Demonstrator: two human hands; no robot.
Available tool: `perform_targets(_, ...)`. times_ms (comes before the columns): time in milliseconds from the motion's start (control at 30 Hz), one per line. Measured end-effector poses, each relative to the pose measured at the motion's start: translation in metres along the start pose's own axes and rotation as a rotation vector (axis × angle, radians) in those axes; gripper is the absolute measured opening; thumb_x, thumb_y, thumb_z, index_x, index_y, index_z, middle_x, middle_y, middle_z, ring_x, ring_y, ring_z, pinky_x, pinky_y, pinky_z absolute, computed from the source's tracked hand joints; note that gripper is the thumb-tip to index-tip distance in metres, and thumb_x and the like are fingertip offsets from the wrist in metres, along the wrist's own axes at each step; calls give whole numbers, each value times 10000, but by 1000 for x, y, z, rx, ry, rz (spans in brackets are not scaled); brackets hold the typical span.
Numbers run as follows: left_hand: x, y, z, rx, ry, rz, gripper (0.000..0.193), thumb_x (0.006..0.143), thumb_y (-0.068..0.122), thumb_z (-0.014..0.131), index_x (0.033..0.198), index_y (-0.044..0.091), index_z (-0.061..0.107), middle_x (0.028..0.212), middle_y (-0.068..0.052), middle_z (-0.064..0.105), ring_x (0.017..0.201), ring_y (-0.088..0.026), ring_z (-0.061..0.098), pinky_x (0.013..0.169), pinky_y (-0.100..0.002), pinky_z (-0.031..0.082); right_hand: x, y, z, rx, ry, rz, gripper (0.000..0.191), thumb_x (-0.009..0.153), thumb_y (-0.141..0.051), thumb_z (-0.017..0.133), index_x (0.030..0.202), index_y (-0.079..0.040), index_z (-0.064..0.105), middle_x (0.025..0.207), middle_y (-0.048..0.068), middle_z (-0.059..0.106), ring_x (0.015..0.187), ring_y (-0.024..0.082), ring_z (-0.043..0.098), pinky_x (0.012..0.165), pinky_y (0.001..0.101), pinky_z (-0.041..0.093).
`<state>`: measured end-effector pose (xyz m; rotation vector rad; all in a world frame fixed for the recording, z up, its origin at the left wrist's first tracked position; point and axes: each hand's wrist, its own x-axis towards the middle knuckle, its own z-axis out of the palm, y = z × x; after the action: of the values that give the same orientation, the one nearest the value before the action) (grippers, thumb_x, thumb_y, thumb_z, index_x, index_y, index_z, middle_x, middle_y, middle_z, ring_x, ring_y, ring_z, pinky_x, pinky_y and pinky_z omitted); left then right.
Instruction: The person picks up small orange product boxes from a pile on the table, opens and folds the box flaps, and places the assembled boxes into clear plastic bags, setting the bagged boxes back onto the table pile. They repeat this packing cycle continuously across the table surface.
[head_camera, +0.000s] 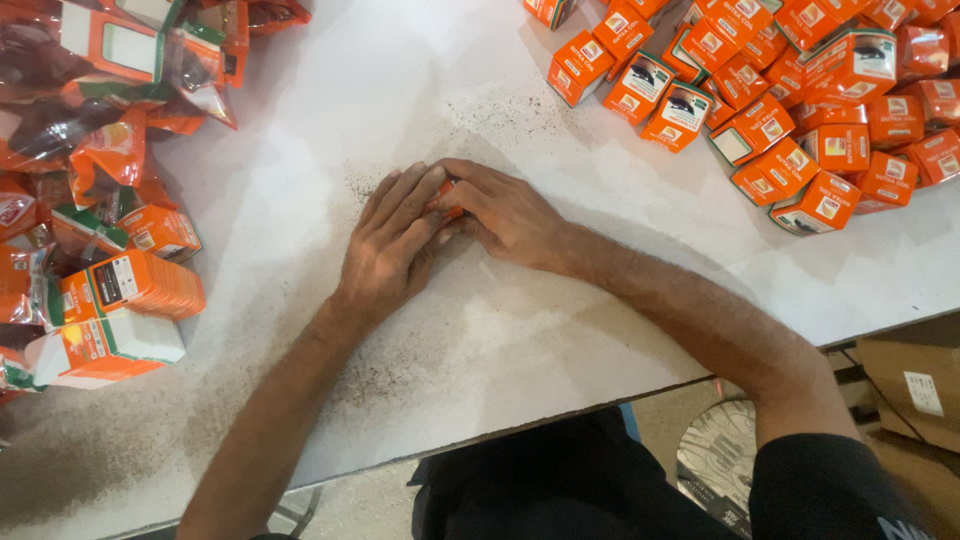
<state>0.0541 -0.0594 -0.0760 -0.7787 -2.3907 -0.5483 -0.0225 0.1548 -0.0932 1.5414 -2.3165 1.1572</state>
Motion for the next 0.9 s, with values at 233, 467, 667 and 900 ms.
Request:
perform_targets(233, -2, -114, -72, 428, 306, -256, 473, 930, 48, 773, 1344, -54, 568, 1347, -193, 591, 1280, -404, 507, 1072, -545, 355, 4, 23, -44, -428, 418, 142, 594, 1030, -106, 773, 1497, -105, 405, 1630, 240, 311, 1510, 443, 356, 1254, 563, 344)
perform_targets(467, 25, -141, -71, 79, 380, -517, 143, 1085, -31, 656, 1206, 8, 591, 1088, -166, 558, 944, -354, 551, 835, -506, 454, 12, 10, -11, -118, 173, 115, 854, 969, -262, 823, 1575, -82, 249, 1618, 246, 327, 1506, 430, 357, 1259, 520, 334)
perform_targets(667, 28, 8, 19, 20, 158, -19, 313, 925, 62, 780, 1191, 10, 622, 1217, -162, 662, 1186, -438, 691, 947, -407, 608, 16, -2, 1, 278, 91, 423, 845, 850, -172, 758, 1555, -70, 302, 1462, 190, 544, 1345, 336, 601, 1131, 433, 487)
perform_targets(900, 25, -130, -65, 670, 315, -244, 535, 863, 40, 722, 1329, -125, 516, 1330, -331, 505, 992, -448, 622, 818, -519, 519, 16, -1, -6, 163, 39, 272, 644, 942, -172, 812, 1450, -30, 442, 1357, 203, 604, 1292, 381, 571, 1058, 456, 477)
